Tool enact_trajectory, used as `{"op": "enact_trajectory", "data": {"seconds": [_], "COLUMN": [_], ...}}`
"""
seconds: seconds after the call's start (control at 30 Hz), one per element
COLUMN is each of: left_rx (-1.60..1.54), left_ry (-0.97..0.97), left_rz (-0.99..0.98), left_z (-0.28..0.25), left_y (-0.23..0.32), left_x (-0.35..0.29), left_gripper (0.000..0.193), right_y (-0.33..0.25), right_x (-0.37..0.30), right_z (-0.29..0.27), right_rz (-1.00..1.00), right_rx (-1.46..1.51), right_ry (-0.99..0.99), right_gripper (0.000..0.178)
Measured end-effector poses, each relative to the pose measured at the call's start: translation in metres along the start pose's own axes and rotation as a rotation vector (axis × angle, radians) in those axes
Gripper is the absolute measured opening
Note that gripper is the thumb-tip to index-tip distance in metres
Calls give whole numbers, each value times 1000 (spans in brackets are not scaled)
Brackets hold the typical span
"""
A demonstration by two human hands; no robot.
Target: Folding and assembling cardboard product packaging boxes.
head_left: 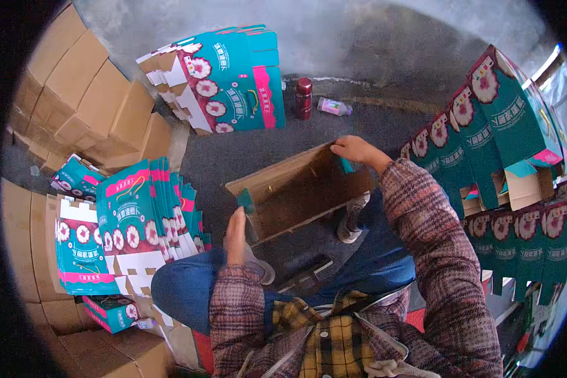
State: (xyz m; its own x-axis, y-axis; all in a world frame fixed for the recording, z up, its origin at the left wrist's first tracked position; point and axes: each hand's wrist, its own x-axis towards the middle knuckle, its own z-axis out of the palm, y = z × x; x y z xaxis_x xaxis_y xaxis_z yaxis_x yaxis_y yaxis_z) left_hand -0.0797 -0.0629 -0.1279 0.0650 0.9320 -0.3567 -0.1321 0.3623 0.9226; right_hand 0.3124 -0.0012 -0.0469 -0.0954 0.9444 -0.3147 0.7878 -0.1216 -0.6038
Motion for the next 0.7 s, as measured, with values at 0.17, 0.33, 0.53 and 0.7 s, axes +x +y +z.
{"op": "enact_trajectory", "data": {"seconds": [0.17,0.33,0.53,0.7], "left_rx": [550,755,759,483], "left_ry": [-119,-164,-157,-78], "left_rz": [179,70,139,-39], "left_z": [9,13,7,-5], "left_y": [2,21,8,-9], "left_x": [8,11,17,22], "left_gripper": [54,53,42,34], "right_y": [-7,4,9,20], "right_x": [7,12,5,2], "right_z": [17,28,18,3], "right_rz": [-56,139,382,366], "right_rx": [-208,-7,603,590], "right_ry": [-3,-98,-140,-262], "right_gripper": [56,77,101,91]}}
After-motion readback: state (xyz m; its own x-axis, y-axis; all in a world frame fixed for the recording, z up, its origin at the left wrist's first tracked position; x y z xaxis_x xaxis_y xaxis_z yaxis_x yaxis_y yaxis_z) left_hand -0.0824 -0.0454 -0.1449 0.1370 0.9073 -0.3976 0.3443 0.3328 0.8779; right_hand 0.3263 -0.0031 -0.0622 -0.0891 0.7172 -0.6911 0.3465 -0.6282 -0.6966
